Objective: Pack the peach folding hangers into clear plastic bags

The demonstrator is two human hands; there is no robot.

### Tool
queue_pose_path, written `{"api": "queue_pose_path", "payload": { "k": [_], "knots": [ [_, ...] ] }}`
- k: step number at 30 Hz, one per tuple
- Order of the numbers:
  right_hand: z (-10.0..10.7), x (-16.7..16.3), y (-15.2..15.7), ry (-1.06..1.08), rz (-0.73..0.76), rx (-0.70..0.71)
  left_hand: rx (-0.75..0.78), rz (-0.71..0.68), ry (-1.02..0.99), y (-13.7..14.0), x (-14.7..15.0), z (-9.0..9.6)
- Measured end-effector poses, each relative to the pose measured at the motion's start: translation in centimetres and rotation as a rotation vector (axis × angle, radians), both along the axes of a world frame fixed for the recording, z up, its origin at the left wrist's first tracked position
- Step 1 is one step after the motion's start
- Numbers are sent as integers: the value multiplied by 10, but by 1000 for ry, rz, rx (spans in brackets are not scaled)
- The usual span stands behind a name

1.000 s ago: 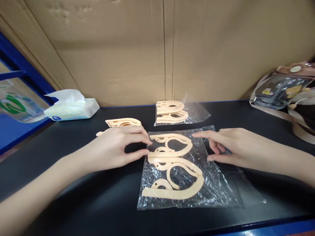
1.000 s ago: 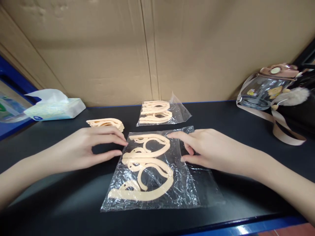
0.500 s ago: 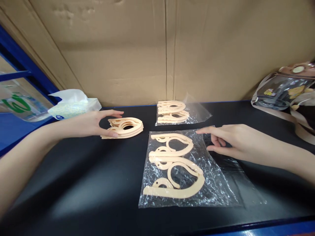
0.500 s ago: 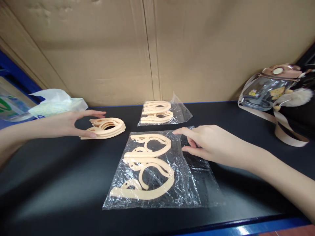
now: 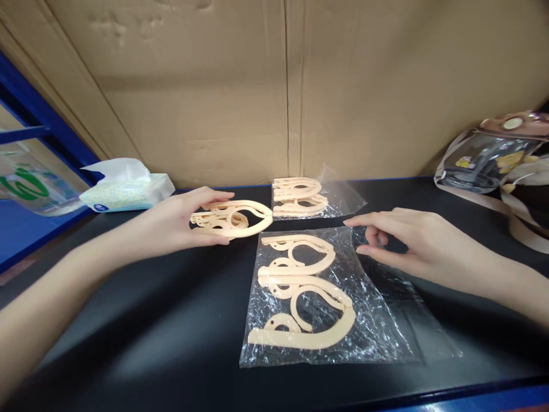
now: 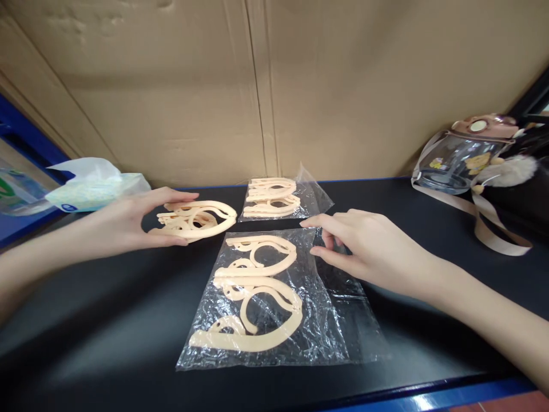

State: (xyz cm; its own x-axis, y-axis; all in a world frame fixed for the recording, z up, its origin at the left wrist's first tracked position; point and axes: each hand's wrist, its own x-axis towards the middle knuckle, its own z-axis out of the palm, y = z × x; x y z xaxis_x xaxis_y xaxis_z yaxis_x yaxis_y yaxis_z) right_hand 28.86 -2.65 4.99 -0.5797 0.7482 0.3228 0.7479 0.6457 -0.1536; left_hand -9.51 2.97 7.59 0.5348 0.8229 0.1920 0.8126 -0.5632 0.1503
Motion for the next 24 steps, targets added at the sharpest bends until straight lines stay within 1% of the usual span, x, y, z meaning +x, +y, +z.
{"api": "queue_pose_path", "payload": {
  "k": [2, 3, 7, 10, 13, 16, 19, 24],
  "knots": [
    [-2, -6, -5, 143, 14, -49, 102, -126, -41, -14, 20, -4],
    [-3, -10, -9, 222, 26, -97, 148, -162, -51, -23, 31, -7],
    [-4, -27, -25, 479, 88, -345, 283, -274, -52, -59, 69, -14],
    [-3, -34, -32, 627, 119, -542, 339, -344, -82, -77, 84, -17],
    [0, -37, -33, 729, 120, -712, 344, -375, -77, -83, 88, -19],
    [0, -37, -29, 789, 97, -825, 319, -364, -72, -81, 85, -21],
    [-1, -37, -24, 846, 69, -893, 272, -343, -93, -77, 82, -24],
    [-5, -37, -20, 916, 68, -974, 206, -338, -137, -73, 80, -26]
  ]
}}
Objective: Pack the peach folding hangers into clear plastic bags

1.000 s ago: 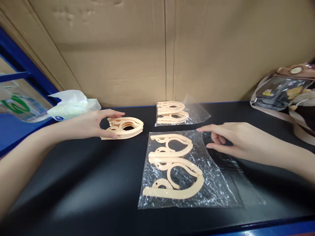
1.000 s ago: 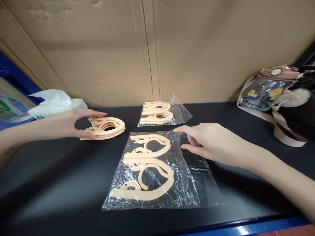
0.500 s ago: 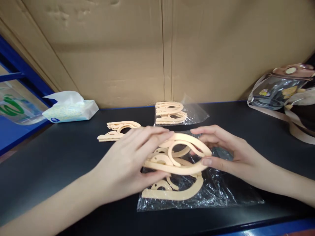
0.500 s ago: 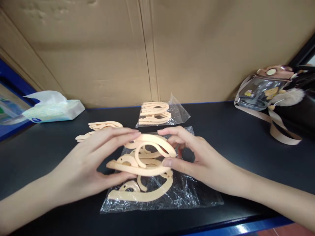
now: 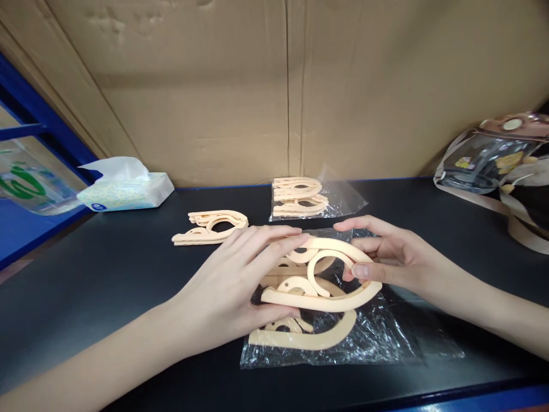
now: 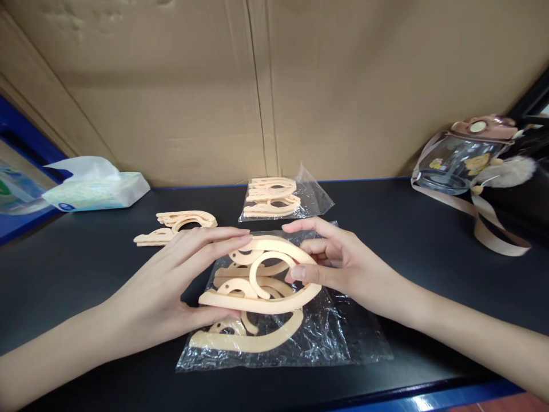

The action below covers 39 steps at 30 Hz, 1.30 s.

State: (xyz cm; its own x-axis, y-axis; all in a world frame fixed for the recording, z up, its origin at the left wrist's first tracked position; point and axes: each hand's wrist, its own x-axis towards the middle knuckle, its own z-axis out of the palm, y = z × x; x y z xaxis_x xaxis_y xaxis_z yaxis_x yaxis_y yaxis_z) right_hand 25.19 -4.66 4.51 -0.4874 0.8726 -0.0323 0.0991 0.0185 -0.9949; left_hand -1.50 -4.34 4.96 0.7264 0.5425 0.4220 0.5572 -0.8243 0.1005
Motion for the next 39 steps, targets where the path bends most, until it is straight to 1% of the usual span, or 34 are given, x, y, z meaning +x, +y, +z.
{"api": "queue_pose_path", "payload": {
  "k": [6, 9, 14, 20, 23, 25, 26, 29, 31, 33, 36, 38, 39],
  "knots": [
    [-2, 2, 2, -17, -8, 23, -170, -13, -83, 5, -1, -2],
    [-1, 2, 3, -35, -14, 24, -224, -29, -127, 6, -1, -4],
    [0, 2, 2, -54, -10, 23, -249, -43, -142, 5, -1, -5],
    [1, 3, 2, -37, 8, 19, -241, -44, -132, 4, 1, -5],
    [2, 3, 1, -95, 6, 38, -212, -34, -117, 4, 1, -5],
    [1, 4, 0, -185, -7, 125, -185, -26, -110, 3, 1, -6],
    [0, 4, -1, -235, -19, 201, -172, -25, -107, 3, 2, -6],
    [-3, 6, -5, -388, -39, 525, -137, -23, -109, 1, 3, -6],
    [-5, 6, -7, -502, -12, 741, -127, -18, -113, 0, 4, -6],
    [-5, 6, -8, -606, 31, 909, -127, -15, -122, -1, 5, -6],
    [-5, 2, -10, -682, 46, 1091, -119, -12, -139, -2, 8, -6],
    [-5, 0, -11, -697, 32, 1160, -112, -11, -132, -3, 9, -6],
    [-5, -1, -12, -701, 26, 1172, -115, -18, -119, -3, 8, -6]
  ]
}}
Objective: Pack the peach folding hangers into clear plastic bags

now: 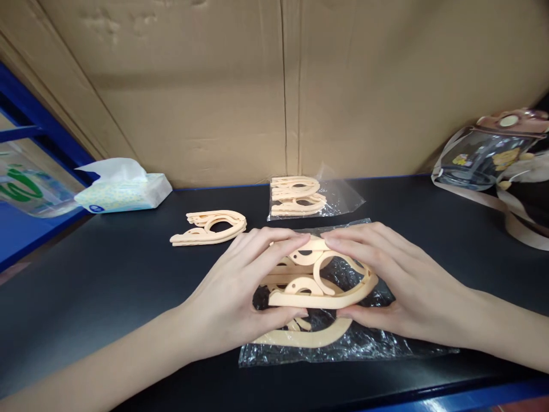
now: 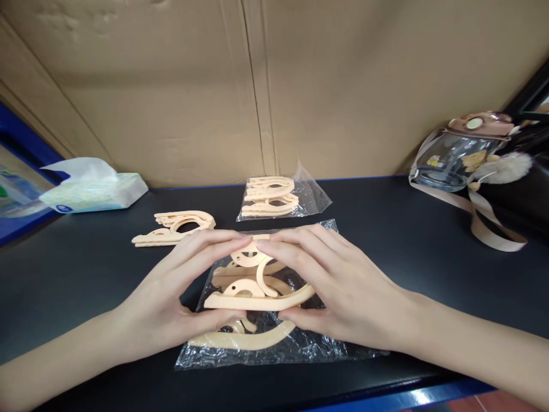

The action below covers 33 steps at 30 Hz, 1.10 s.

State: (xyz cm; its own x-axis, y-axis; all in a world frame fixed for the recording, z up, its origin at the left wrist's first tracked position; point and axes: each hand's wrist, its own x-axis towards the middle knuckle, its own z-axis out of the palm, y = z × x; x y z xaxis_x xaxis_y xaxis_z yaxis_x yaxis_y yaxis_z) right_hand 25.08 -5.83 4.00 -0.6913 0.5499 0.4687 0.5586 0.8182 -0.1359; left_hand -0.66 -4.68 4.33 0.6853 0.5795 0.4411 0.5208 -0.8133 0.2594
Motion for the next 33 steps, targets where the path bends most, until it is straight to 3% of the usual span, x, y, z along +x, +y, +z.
{"api": "queue_pose_path", "payload": {
  "k": [5, 12, 15, 19, 27, 33],
  "knots": [
    [11, 13, 9, -6, -91, -77, -44, 11, 129, 6, -10, 4],
    [44, 82, 40, -85, -283, -294, 111, 96, 393, 40, -34, 4],
    [46, 102, 43, -171, -286, -438, 136, 96, 433, 49, -39, -1],
    [43, 101, 38, -208, -220, -531, 146, 84, 426, 52, -40, -5],
    [36, 73, 38, -182, -137, -544, 137, 74, 389, 51, -40, -4],
    [24, 81, 42, -312, -229, -403, 127, 72, 374, 51, -40, -4]
  ]
}}
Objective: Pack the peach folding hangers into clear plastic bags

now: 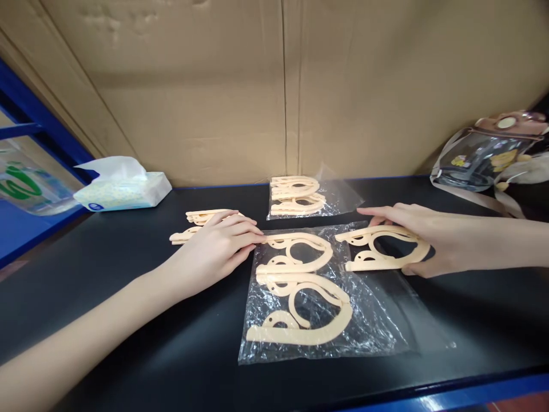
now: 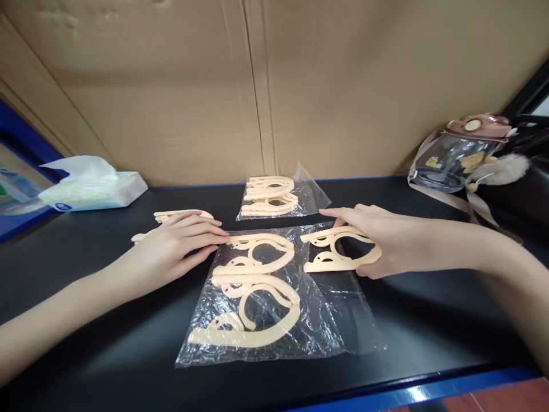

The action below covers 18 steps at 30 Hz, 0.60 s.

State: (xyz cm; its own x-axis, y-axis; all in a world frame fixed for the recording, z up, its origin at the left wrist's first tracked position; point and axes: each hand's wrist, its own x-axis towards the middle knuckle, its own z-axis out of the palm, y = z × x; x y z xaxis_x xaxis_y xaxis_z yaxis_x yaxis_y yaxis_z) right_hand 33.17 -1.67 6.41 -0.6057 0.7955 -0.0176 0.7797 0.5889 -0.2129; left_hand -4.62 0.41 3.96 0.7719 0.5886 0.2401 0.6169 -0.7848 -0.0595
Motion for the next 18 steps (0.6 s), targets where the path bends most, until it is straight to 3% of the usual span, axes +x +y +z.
{"api": "queue_pose_path", "payload": {
  "k": [7, 18],
  "knots": [
    [-4, 3, 1, -121, -39, 131, 3, 2, 3, 1, 0, 0],
    [11, 5, -5, -31, 7, 125, 37, -31, -9, 3, -1, -3]
  ]
}}
